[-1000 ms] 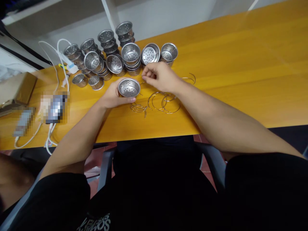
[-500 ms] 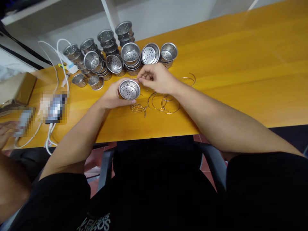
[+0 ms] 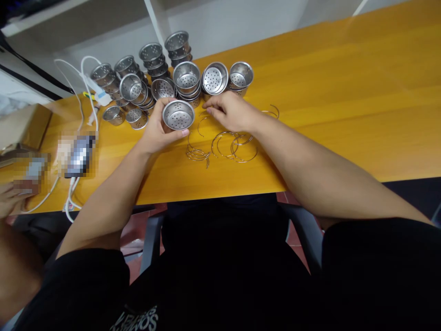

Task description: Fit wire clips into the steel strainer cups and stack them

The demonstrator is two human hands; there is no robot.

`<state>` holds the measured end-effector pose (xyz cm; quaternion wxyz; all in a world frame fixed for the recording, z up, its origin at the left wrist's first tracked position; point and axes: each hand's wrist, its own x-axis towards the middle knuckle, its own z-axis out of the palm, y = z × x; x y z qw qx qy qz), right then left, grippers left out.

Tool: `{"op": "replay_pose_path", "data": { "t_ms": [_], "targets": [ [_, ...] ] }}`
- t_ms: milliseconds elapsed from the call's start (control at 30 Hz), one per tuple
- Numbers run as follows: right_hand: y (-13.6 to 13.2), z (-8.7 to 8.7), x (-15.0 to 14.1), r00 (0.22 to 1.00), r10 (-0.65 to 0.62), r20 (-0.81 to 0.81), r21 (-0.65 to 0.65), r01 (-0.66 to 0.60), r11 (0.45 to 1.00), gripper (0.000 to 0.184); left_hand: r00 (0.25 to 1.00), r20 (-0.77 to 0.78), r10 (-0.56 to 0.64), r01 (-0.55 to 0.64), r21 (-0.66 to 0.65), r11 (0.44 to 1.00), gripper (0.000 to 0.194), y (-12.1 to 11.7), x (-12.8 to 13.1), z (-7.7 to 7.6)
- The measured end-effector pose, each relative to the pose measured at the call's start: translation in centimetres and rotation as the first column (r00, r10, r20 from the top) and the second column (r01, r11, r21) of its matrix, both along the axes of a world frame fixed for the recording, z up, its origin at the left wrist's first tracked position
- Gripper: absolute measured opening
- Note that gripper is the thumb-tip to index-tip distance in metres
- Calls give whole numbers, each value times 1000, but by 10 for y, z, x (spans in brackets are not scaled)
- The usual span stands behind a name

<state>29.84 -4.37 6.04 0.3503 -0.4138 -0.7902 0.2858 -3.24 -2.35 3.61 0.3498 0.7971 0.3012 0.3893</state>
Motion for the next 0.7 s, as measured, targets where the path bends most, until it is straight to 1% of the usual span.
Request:
{"op": "replay_pose_path", "data": {
  "t_ms": [100, 167, 233, 300, 333, 400, 467, 600, 700],
  "targets": [
    [1, -1, 1, 997, -38, 60, 59, 35, 998, 31, 1000, 4, 16, -16, 21, 1000, 145, 2, 1, 2],
    [1, -1, 1, 996, -50, 76, 49, 46, 998, 31, 1000, -1, 5, -5, 20, 1000, 149, 5, -1, 2],
    [-1, 1, 1, 997, -45, 69, 7, 44, 999, 26, 1000, -6, -14, 14, 25, 1000, 151, 9, -3, 0],
    [-4, 3, 0, 999, -26, 47, -77, 29, 997, 23, 1000, 0, -29, 29, 31, 999, 149, 10, -6, -1],
    [-6, 4, -1, 999, -15, 29, -131, 19, 991, 24, 999, 7, -32, 32, 28, 999, 148, 9, -6, -1],
    [-10, 7, -2, 1000, -4, -21, -219, -1, 976, 33, 999, 16, -35, 35, 1, 999, 146, 7, -7, -3],
    [-14, 10, -4, 997, -6, -71, -251, -12, 968, 45, 999, 31, -32, 33, -20, 999, 148, 6, -5, -7],
    [-19, 14, -8, 993, -40, -108, -238, 13, 971, 66, 999, 37, 3, -3, -7, 1000, 156, 12, -5, -17],
    [-19, 16, -8, 991, -78, -111, -224, 51, 973, 76, 999, -4, 38, -38, -16, 999, 152, 19, -8, -20]
  ]
}}
